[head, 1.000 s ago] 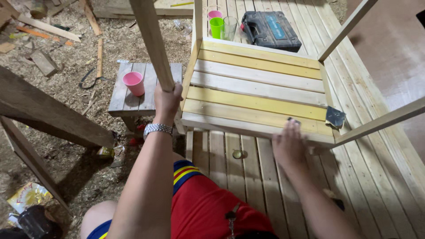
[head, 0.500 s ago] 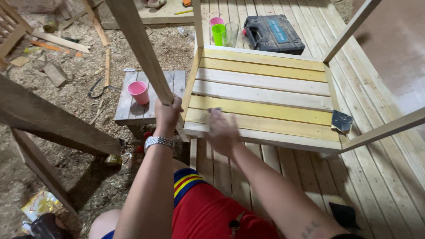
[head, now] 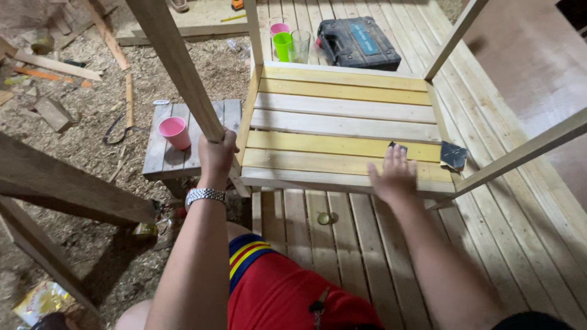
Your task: The person sands the slatted wooden seat of a chair frame, rubbing a piece of sandpaper by hand back and forth across the planks while holding the frame steady with the other hand. They work over the seat surface throughout the clip, shifting the sandpaper to different planks.
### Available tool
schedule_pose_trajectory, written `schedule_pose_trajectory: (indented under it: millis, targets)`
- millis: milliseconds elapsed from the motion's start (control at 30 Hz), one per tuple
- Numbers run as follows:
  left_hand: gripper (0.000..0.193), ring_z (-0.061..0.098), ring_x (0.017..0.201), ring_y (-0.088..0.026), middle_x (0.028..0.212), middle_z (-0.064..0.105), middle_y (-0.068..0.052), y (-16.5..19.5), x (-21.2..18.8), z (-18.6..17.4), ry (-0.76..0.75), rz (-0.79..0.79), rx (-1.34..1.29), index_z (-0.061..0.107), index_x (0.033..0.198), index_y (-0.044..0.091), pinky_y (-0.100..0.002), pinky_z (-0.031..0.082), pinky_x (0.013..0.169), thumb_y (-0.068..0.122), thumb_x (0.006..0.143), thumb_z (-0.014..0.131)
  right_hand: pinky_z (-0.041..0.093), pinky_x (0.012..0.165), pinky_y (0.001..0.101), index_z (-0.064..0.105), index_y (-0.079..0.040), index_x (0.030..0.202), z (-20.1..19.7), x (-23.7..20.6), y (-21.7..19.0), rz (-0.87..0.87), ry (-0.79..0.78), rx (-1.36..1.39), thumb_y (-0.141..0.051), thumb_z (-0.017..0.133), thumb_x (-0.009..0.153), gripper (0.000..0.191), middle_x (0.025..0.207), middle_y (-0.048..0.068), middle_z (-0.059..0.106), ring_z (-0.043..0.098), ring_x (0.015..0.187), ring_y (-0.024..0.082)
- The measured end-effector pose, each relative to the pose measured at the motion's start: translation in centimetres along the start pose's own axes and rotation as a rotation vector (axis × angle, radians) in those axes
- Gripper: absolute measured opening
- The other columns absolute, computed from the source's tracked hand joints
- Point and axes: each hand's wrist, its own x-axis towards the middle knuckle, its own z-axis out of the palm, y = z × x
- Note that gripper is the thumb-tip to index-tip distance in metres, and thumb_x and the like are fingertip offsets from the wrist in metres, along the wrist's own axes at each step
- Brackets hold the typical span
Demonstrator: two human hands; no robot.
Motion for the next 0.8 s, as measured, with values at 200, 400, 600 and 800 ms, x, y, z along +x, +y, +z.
schedule_pose_trajectory:
  millis: [200,400,600,800]
  targets:
    - [0.017,0.068,0.057,-0.016,0.063,0.064,-0.005,-0.7,-0.1,0.3,0.015,-0.055,0.024,0.065,0.08,-0.002,-0.03,0.052,0.053,0.013,0.089,0.065,0.016,0.123,0.044,0.025,0.012,0.155,1.2,-1.2,-11.2,-0.271,0.149,0.205,-0.065,0.056,0.086,0.108,0.162,0.031,0.025,0.021,0.152,0.044]
    - [0.012,0.068,0.058,-0.016,0.07,0.065,-0.005,-0.7,0.4,0.6,0.006,-0.005,-0.027,0.064,0.087,-0.002,-0.029,0.053,0.054,0.01,0.088,0.064,0.023,0.12,0.048,0.021,0.002,0.158,0.5,0.4,-16.4,-0.367,-0.095,0.157,-0.067,0.05,0.092,0.1,0.167,0.022,0.022,0.026,0.145,0.033]
    - [0.013,0.068,0.059,-0.016,0.069,0.065,-0.006,-0.9,0.2,0.6,-0.011,-0.024,-0.012,0.063,0.086,-0.002,-0.03,0.054,0.054,0.011,0.088,0.065,0.02,0.124,0.0495,0.029,0.001,0.157,-0.2,3.4,-0.2,-0.222,0.21,0.15,-0.056,0.051,0.094,0.088,0.166,0.022,0.028,0.024,0.156,0.034]
    - [0.02,0.067,0.059,-0.017,0.066,0.067,-0.008,-0.3,-0.1,0.7,0.038,-0.04,0.044,0.066,0.082,-0.003,-0.032,0.052,0.055,0.016,0.089,0.066,0.02,0.115,0.0568,0.023,0.006,0.154,-0.3,5.4,4.4,-0.024,0.192,0.002,-0.062,0.043,0.097,0.091,0.162,0.027,0.026,0.024,0.15,0.038]
